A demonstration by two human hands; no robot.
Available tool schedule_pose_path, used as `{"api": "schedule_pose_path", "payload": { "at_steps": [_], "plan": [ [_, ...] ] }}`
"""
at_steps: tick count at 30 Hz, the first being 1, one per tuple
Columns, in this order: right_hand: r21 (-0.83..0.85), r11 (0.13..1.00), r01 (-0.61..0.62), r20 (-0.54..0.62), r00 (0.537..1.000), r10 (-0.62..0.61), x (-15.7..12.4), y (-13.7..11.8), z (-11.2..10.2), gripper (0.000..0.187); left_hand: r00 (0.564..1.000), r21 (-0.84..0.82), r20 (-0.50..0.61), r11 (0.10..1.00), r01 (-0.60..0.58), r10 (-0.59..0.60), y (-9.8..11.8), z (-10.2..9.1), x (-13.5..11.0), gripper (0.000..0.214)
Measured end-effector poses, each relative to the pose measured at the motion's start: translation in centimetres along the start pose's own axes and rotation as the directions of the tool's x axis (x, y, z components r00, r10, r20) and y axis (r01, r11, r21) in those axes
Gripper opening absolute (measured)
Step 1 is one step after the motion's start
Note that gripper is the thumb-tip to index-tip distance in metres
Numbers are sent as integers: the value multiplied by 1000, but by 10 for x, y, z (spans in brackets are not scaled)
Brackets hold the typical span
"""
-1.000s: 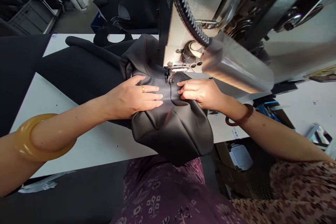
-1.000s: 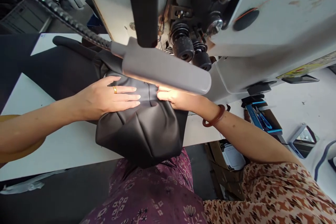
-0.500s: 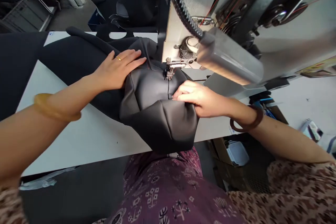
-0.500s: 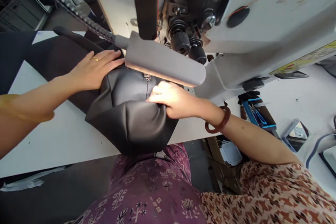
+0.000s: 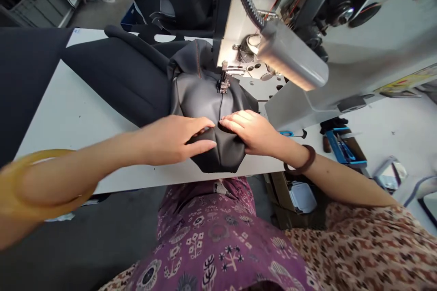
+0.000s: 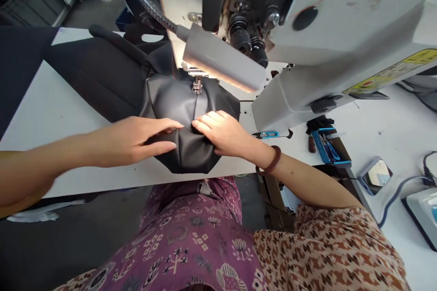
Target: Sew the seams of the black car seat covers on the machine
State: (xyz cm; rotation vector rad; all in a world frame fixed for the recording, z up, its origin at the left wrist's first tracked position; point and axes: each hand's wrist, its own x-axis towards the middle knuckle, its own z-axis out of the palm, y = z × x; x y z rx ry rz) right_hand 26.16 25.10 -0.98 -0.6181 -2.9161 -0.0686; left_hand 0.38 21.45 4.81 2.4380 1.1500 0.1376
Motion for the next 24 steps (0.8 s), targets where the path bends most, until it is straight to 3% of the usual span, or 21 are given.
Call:
{"api": "schedule_pose_path", "payload": {
  "at_steps": [1, 3, 5, 7, 10, 13, 16, 18, 21, 24],
  "plan": [
    [19, 1000, -7, -52, 999, 8, -4, 0, 2, 45, 999, -29, 36, 999, 31, -30, 7, 9, 1, 42],
    [26, 999, -22, -156, 987, 26, -14, -1, 6, 40, 1000, -7, 1, 1000, 17, -17, 12, 30, 3, 48],
    [-9, 1000, -29, -235, 972, 26, -21, -3, 8, 34, 989, 105, -42, 985, -137, 142, 9, 48, 3, 42],
    [-61, 998, -17, -271, 963, 0, -24, -2, 10, 28, 948, 277, -46, 916, -289, 314, 7, 57, 0, 22],
    [-97, 995, 37, -268, 962, -61, -25, 4, 10, 25, 908, 451, -53, 822, -349, 415, 6, 53, -6, 26],
    [-93, 993, 74, -209, 973, -92, -27, 11, 11, 26, 894, 489, -59, 794, -362, 444, -2, 39, -10, 37],
    [-31, 1000, 3, -183, 983, -8, -29, 10, 12, 29, 882, 557, -100, 761, -334, 461, -22, 26, -8, 31],
    [58, 997, -49, -149, 987, 57, -27, 6, 10, 41, 881, 622, -120, 726, -292, 457, -34, 17, 1, 21],
    [130, 992, -10, -42, 999, 15, -17, 0, 4, 53, 894, 648, 69, 661, -378, 444, -41, 6, 24, 51],
    [57, 997, 60, 101, 993, -65, -6, -5, 5, 39, 895, 584, 272, 679, -446, 353, -42, 8, 42, 65]
  ]
}}
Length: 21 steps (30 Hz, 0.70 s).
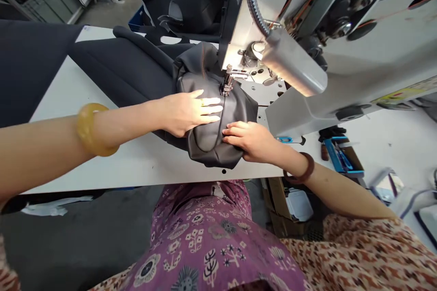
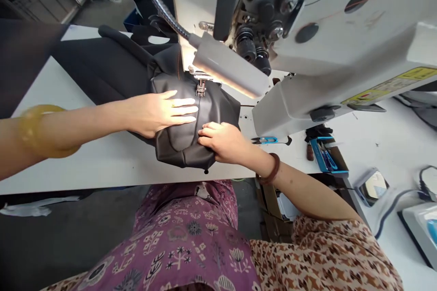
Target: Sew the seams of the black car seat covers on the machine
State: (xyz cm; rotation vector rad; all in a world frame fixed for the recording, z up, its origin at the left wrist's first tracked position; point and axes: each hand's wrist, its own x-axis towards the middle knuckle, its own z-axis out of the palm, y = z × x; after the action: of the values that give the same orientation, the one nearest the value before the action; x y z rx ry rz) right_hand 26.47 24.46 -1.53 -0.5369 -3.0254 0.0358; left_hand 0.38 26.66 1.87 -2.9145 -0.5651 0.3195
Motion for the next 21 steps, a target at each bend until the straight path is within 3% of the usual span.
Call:
{"api": "schedule_pose_path", "payload": {
  "at_steps": [2, 7, 11, 16, 21],
  "plan": [
    [-92, 996, 6, 69, 998, 0, 5, -2, 3, 34, 998, -56, 37, 997, 56, -54, 3, 9, 2, 66],
    [-180, 982, 55, 110, 993, -35, 8, -4, 3, 29, 986, -236, -68, 962, 135, -155, 11, 27, -10, 59],
    [-236, 970, 56, 12, 998, -54, 9, 14, -12, 25, 983, -339, -76, 931, 135, -170, 3, 17, -11, 57],
    [-229, 973, 2, -8, 1000, -4, 6, 38, -18, 18, 986, -221, -22, 963, 155, -164, 0, 2, -11, 51],
    [-179, 984, -14, -50, 999, 5, 2, 43, -13, 24, 982, -211, 17, 959, 190, -191, 2, -2, -13, 46]
  ]
}}
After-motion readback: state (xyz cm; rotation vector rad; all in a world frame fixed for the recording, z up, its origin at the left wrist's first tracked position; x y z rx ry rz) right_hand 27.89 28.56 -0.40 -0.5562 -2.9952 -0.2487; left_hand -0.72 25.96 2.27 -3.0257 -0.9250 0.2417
